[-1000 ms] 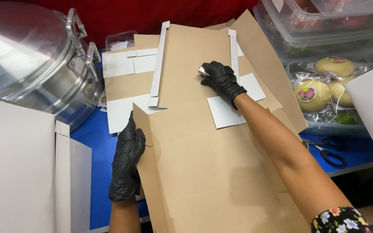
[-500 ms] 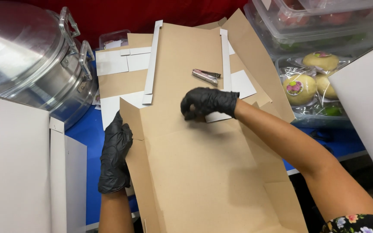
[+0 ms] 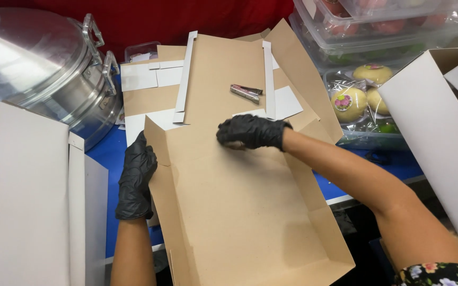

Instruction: Folding flat cardboard sheets into boxes and securing the corners using a hand stapler.

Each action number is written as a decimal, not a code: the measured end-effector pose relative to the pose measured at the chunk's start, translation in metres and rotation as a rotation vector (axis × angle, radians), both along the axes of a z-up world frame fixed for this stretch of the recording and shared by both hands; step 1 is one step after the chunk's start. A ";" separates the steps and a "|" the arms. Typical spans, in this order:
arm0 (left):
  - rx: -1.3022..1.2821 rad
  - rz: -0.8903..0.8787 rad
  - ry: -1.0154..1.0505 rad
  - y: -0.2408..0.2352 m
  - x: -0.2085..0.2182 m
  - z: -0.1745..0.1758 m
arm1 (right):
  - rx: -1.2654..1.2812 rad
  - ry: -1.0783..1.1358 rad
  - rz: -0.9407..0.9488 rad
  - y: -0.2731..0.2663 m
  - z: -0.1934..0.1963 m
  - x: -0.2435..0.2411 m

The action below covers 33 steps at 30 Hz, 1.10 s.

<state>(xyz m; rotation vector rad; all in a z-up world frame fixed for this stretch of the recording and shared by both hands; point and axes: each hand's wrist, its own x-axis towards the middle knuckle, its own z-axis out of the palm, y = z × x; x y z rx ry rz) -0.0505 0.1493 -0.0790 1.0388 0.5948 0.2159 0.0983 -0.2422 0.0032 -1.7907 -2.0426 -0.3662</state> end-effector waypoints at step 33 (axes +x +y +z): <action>1.253 -0.149 -0.202 -0.062 -0.059 0.077 | -0.593 0.230 -0.825 0.056 0.052 -0.049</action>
